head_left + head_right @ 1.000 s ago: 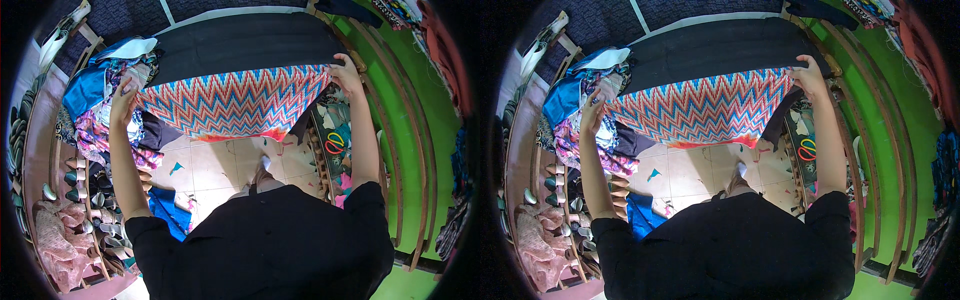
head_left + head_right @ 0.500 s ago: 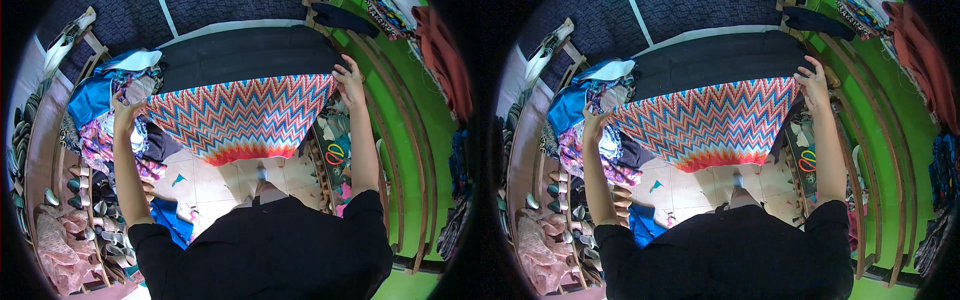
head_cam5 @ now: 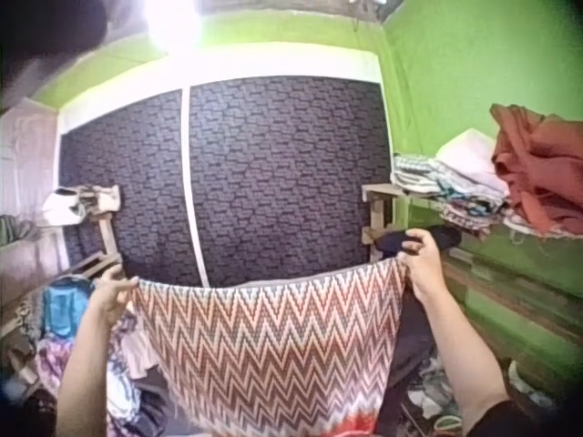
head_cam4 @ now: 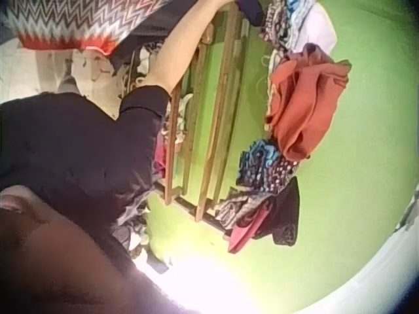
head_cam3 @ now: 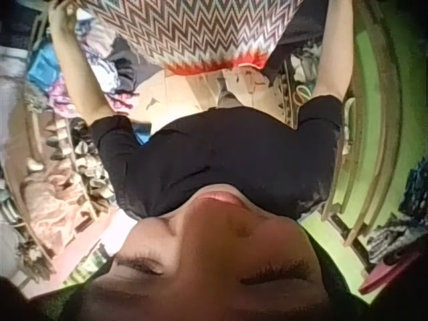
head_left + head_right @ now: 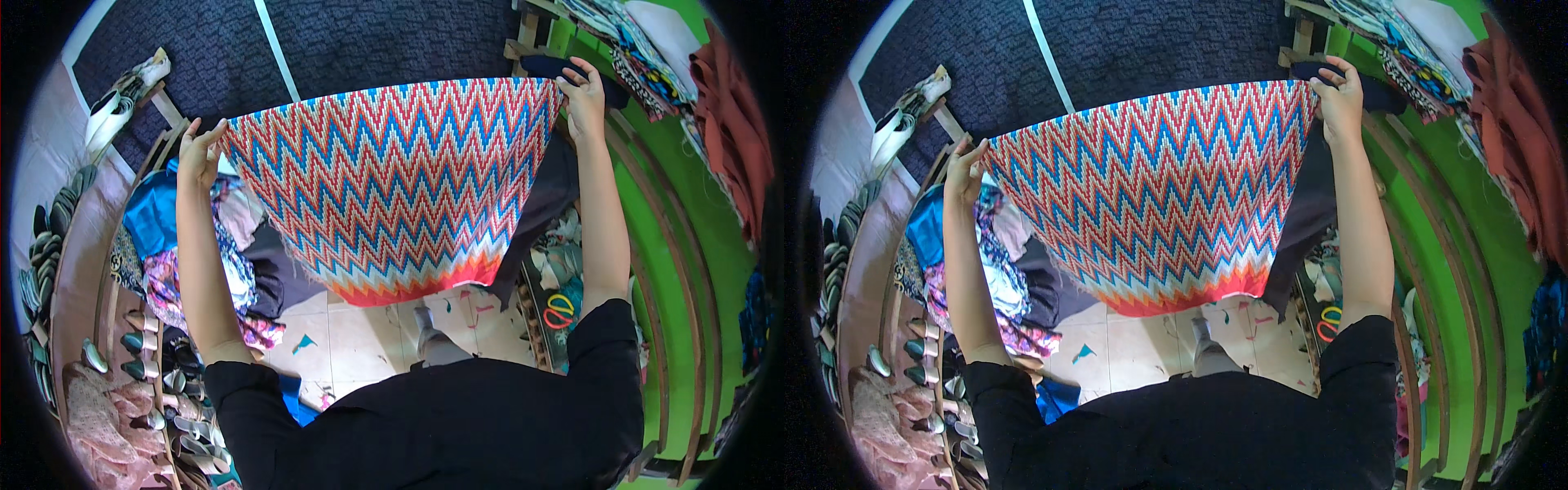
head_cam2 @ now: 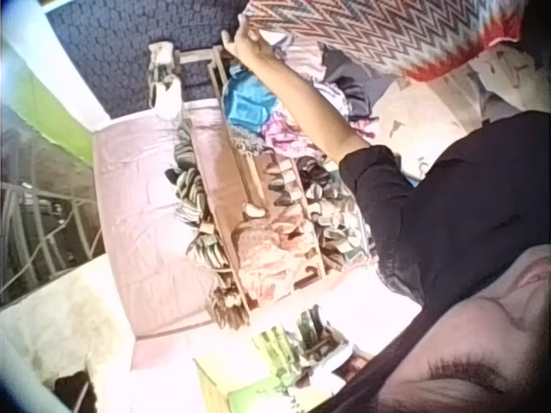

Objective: Folding pieces of fabric and organizing them onto a shelf.

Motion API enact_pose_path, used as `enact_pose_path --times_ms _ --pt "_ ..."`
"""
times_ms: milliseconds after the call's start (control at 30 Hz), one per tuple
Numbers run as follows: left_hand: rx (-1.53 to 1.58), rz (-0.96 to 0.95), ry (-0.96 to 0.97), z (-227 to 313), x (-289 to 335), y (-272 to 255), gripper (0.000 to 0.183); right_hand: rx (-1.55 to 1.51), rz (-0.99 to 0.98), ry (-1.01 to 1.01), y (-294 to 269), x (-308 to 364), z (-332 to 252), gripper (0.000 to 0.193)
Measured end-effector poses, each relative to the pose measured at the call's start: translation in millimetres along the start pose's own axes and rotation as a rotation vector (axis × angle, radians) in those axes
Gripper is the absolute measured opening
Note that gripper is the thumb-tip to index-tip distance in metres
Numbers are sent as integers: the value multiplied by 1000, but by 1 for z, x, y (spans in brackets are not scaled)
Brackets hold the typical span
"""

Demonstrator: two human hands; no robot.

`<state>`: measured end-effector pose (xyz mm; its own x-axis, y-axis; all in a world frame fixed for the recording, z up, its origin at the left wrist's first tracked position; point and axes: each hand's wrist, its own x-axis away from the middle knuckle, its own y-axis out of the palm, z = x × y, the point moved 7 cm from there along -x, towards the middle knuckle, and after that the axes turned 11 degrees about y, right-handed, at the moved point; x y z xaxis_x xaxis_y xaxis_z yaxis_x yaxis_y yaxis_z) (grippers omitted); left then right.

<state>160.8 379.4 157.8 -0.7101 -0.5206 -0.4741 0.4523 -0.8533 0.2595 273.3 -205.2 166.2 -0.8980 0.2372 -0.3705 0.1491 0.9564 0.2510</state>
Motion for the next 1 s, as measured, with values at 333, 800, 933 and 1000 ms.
enact_pose_path --times_ms 333,800,933,1000 --pt "-110 -25 7 -60 -79 58 73 166 136 -153 -1 -61 60 24" --pt "-170 149 -394 -357 -128 45 69 417 180 246 9 -153 318 24" --pt "-312 117 -401 -396 -95 41 67 433 141 328 4 -144 359 25" --pt "-263 213 -410 -403 -78 17 68 392 39 504 16 -130 371 33"
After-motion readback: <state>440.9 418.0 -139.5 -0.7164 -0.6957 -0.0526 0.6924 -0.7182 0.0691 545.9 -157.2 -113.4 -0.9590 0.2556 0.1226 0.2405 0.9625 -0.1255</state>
